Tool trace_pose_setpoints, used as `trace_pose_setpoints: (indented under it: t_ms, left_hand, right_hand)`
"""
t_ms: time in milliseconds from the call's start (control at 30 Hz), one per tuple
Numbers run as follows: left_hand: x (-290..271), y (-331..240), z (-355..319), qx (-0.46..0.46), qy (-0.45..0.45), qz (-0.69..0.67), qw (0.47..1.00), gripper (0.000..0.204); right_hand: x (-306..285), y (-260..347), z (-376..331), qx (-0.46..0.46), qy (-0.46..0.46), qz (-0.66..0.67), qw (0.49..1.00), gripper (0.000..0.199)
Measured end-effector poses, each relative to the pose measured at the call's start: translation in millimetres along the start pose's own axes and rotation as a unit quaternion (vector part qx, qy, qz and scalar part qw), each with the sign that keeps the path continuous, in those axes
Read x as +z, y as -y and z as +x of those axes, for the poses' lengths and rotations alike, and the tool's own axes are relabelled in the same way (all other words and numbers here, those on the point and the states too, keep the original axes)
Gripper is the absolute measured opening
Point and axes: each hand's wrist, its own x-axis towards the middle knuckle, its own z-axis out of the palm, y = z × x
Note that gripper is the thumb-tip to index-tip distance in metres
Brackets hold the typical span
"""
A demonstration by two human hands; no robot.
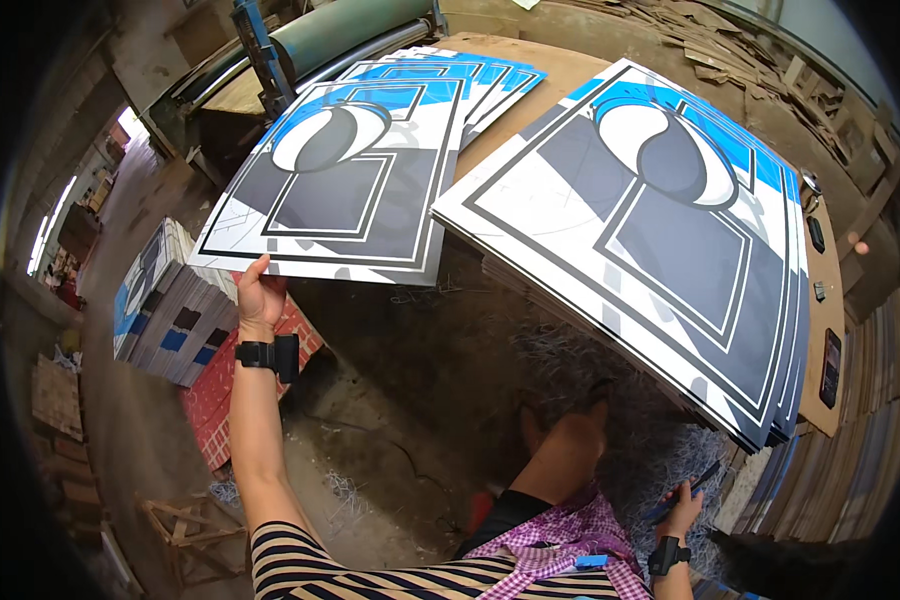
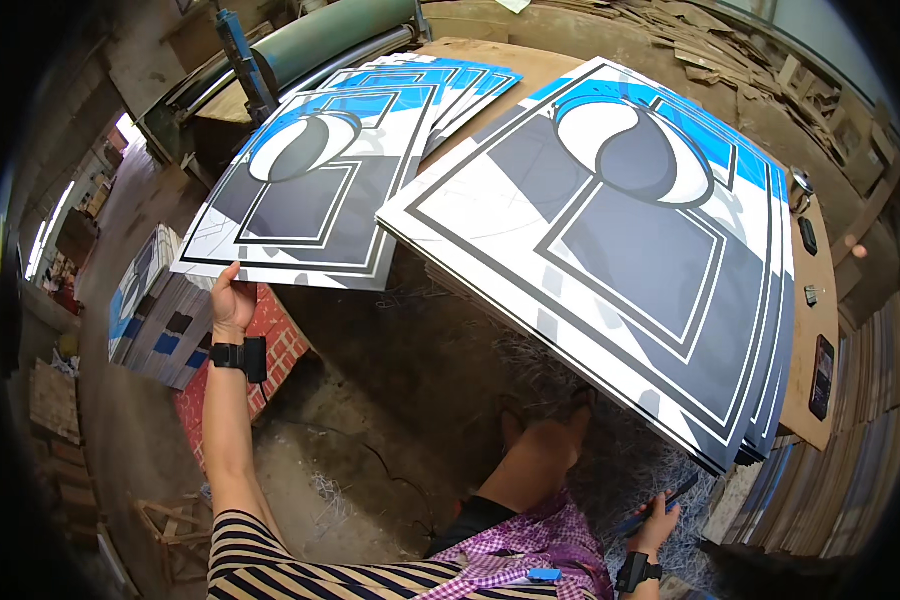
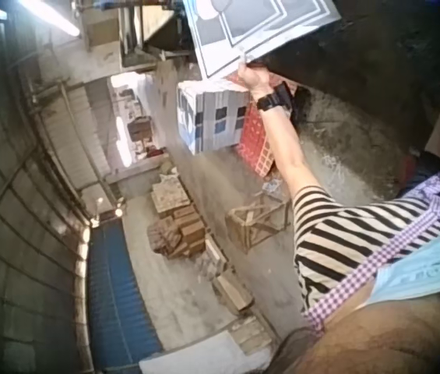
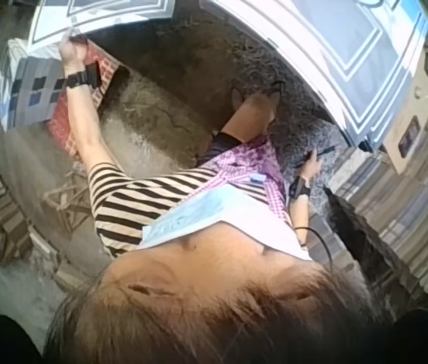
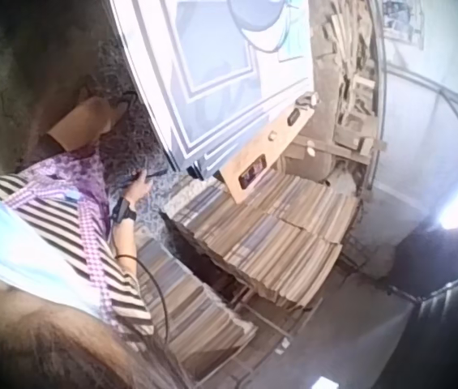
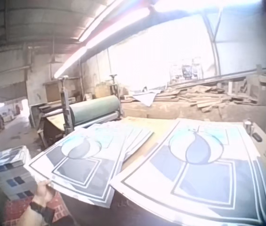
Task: Using a small hand-held blade to cut along the edges of printed paper sheets on a workshop table.
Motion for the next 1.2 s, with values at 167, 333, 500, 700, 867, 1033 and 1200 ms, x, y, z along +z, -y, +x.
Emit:
trace_pose_setpoints:
  t_ms: [167, 333, 500, 700, 867, 1033, 1200]
  left_hand:
    - [4, 5, 42, -0.026, 0.030, -0.011, 0.999, 0.028]
    - [17, 27, 101, 0.000, -0.080, 0.030, 0.996, 0.025]
    - [58, 74, 111, 0.116, -0.243, 0.119, 0.956, 0.018]
    - [101, 102, 83, 0.243, -0.202, 0.354, 0.880, 0.085]
    - [23, 105, 129, 0.285, -0.114, 0.752, 0.583, 0.066]
    - [40, 88, 125, 0.215, -0.125, 0.555, 0.793, 0.061]
    - [215, 68, -17, 0.435, 0.168, 0.480, 0.743, 0.046]
  right_hand:
    - [2, 1, -5, -0.011, 0.007, -0.012, 1.000, 0.017]
    - [-3, -5, -6, 0.001, 0.020, -0.043, 0.999, 0.019]
    - [7, 2, -10, 0.007, -0.003, -0.030, 1.000, 0.019]
    - [-3, 14, -7, -0.023, 0.001, -0.022, 0.999, 0.020]
    - [-12, 25, -1, -0.091, -0.050, -0.051, 0.993, 0.017]
    - [-7, 75, -21, -0.215, -0.063, -0.097, 0.970, 0.019]
    - [2, 122, -43, -0.236, 0.008, 0.040, 0.971, 0.020]
